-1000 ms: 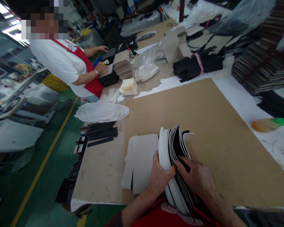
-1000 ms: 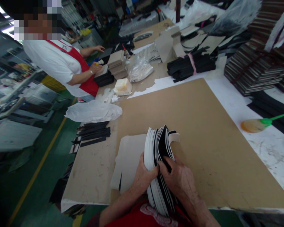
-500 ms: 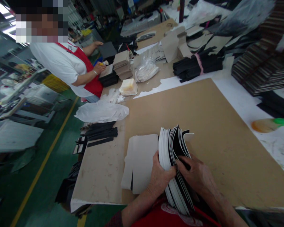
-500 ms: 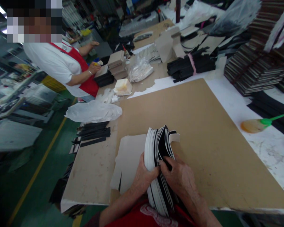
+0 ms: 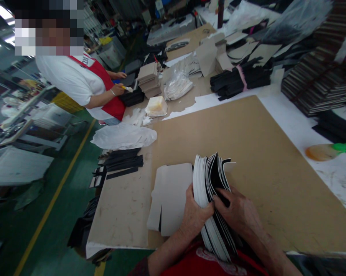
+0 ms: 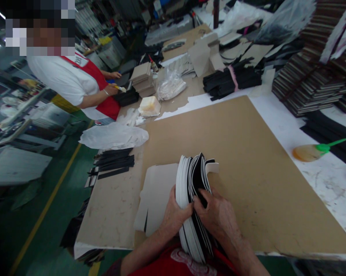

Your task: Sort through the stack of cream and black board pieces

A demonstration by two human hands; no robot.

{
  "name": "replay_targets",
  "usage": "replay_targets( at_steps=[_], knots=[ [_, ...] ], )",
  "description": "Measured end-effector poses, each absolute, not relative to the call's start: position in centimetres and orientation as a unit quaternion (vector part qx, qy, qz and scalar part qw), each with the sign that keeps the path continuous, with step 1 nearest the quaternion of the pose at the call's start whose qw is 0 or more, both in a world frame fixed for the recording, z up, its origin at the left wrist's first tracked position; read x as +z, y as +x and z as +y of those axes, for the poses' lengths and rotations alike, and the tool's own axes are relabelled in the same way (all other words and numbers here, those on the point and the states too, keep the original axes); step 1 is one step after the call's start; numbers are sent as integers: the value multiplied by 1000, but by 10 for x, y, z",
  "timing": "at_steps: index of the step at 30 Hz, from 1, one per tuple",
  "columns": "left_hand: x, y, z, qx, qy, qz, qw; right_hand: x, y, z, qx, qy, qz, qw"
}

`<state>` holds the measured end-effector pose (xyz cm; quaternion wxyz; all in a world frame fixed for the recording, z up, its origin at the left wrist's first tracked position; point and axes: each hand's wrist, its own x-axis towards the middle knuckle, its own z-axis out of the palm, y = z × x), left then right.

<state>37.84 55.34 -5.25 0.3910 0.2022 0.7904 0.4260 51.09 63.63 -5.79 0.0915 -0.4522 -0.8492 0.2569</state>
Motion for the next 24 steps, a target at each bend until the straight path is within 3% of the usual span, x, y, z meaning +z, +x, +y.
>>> replay_targets(
  at_steps=[5, 12, 19, 24],
  knots=[
    [-47, 378, 555, 411, 209, 795, 394, -58, 507, 633, 248, -450, -854, 83],
    [-50, 376, 552, 408, 214, 787, 410, -70, 514, 634, 269, -427, -842, 191],
    [-50, 376, 552, 403, 204, 797, 402, -60, 519, 638, 342, -403, -839, 128],
    [-51, 377, 552, 422, 204, 779, 416, -57, 513, 637, 310, -430, -842, 101]
  ],
)
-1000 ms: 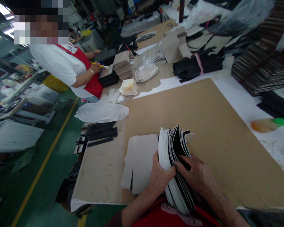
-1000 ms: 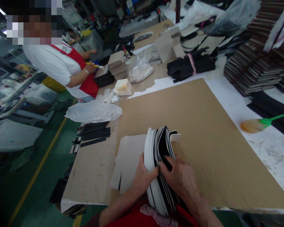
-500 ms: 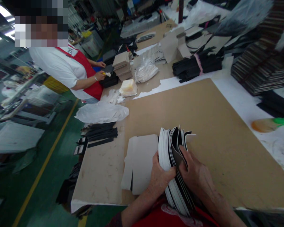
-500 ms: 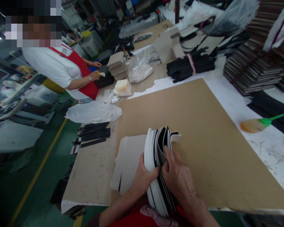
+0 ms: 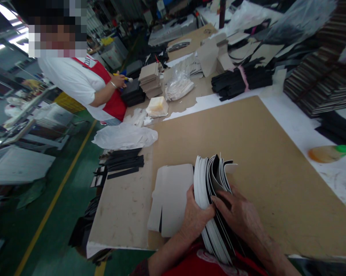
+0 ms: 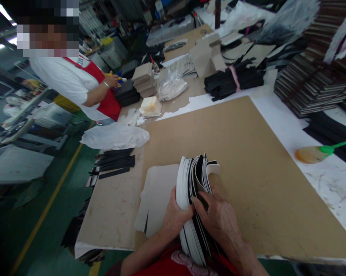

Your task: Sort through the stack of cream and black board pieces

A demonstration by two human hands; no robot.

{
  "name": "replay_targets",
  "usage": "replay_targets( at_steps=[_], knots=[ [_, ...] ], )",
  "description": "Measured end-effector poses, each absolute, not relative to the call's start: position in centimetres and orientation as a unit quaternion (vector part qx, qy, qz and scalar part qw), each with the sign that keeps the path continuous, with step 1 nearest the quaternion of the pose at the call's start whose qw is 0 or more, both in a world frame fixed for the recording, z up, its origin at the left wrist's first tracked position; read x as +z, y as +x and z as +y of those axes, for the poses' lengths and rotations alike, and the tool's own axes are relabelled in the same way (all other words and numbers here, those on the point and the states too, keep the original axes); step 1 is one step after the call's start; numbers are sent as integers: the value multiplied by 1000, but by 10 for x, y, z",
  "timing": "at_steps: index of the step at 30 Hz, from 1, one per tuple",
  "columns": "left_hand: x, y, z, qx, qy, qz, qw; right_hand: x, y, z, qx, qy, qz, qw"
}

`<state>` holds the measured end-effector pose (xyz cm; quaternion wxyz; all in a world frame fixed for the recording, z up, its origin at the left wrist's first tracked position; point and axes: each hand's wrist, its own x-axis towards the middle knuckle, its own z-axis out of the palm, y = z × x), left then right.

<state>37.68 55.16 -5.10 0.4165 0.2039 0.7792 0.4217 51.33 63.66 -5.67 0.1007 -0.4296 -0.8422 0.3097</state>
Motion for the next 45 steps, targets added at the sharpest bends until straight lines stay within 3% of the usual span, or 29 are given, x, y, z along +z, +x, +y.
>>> replay_targets(
  at_steps=[14, 26, 45],
  knots=[
    [-51, 377, 552, 408, 204, 792, 406, -73, 511, 633, 289, -413, -844, 184],
    [-63, 371, 536, 541, 134, 619, 554, -74, 514, 638, 427, -398, -799, 142],
    [-62, 368, 537, 520, 130, 631, 560, -82, 516, 639, 458, -398, -784, 133]
  ],
)
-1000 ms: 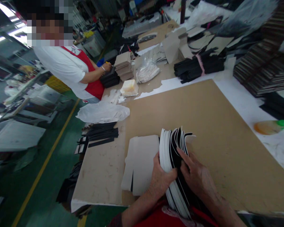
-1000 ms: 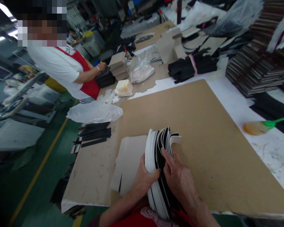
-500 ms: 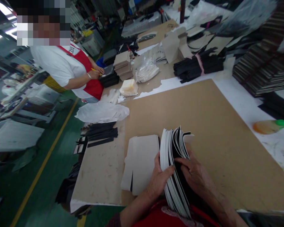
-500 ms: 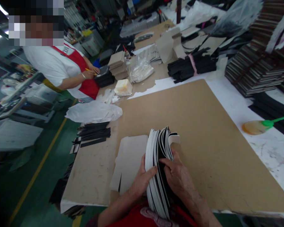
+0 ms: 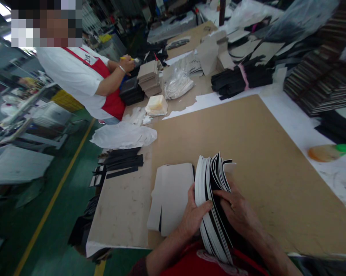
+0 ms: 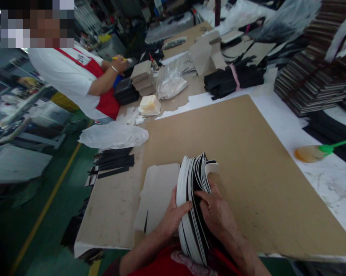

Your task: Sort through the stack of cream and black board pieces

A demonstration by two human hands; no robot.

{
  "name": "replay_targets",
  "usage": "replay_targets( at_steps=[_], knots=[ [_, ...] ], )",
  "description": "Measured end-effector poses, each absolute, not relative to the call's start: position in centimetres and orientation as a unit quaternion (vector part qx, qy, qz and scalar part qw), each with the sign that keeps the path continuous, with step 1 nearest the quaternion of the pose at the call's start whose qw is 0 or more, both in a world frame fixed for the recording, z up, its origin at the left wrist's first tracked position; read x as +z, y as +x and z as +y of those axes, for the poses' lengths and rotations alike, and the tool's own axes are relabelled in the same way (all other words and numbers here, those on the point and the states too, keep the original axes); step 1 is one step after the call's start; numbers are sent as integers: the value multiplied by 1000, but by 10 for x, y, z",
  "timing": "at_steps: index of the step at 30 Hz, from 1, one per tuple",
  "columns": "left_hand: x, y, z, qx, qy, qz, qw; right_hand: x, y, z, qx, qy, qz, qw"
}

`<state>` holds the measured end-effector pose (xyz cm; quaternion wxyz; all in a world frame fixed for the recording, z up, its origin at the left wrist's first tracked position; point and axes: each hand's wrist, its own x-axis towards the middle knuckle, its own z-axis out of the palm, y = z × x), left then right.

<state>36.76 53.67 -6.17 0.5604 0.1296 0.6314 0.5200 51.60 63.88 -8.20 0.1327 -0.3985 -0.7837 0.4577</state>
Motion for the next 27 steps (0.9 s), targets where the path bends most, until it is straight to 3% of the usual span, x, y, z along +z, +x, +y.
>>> replay_targets(
  at_steps=[14, 27],
  knots=[
    [-51, 372, 541, 559, 92, 602, 563, -67, 508, 637, 429, -437, -784, 103],
    [-60, 370, 538, 569, 96, 583, 572, -70, 508, 636, 401, -424, -800, 141]
  ],
)
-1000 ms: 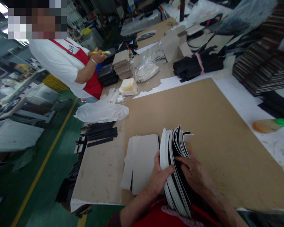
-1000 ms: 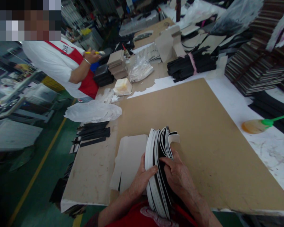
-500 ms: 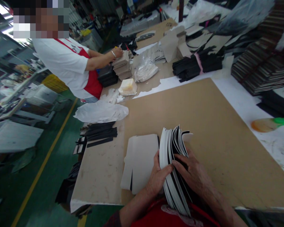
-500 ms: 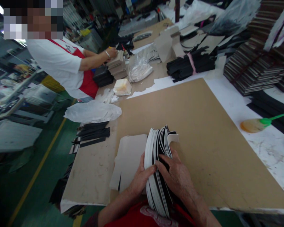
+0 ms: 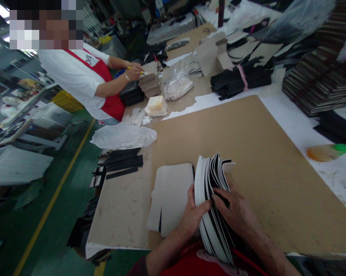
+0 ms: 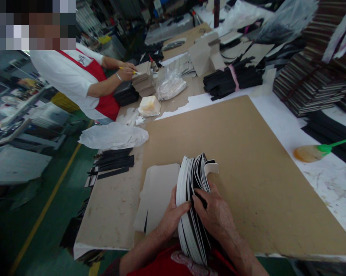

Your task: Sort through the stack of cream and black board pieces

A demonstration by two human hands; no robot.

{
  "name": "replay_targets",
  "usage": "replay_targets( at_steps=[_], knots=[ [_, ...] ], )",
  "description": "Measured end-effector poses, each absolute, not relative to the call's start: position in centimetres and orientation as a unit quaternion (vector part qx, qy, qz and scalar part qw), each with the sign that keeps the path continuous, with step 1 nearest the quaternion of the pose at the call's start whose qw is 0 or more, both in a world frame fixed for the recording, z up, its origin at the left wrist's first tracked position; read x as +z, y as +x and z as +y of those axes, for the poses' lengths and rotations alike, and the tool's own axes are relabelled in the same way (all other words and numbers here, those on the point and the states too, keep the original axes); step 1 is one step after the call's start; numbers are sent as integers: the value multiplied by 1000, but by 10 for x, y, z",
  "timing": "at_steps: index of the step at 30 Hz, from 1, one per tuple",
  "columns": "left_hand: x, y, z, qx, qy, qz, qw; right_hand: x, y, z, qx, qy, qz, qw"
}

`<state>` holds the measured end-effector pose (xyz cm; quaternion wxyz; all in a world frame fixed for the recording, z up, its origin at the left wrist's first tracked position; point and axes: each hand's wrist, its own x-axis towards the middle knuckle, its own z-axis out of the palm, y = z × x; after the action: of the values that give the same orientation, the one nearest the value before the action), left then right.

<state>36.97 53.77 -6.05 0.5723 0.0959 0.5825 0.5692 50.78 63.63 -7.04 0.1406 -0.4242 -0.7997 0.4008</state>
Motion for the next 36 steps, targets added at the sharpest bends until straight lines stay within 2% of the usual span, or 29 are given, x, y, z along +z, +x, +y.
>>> replay_targets(
  at_steps=[6, 20, 27, 36],
  knots=[
    [-57, 370, 538, 576, 83, 579, 570, -75, 510, 634, 396, -401, -805, 185],
    [-54, 368, 541, 570, 83, 572, 584, -67, 501, 635, 442, -420, -778, 148],
    [-54, 367, 541, 569, 96, 573, 583, -69, 501, 635, 422, -429, -780, 172],
    [-53, 367, 541, 565, 103, 576, 582, -68, 500, 635, 433, -429, -776, 160]
  ],
)
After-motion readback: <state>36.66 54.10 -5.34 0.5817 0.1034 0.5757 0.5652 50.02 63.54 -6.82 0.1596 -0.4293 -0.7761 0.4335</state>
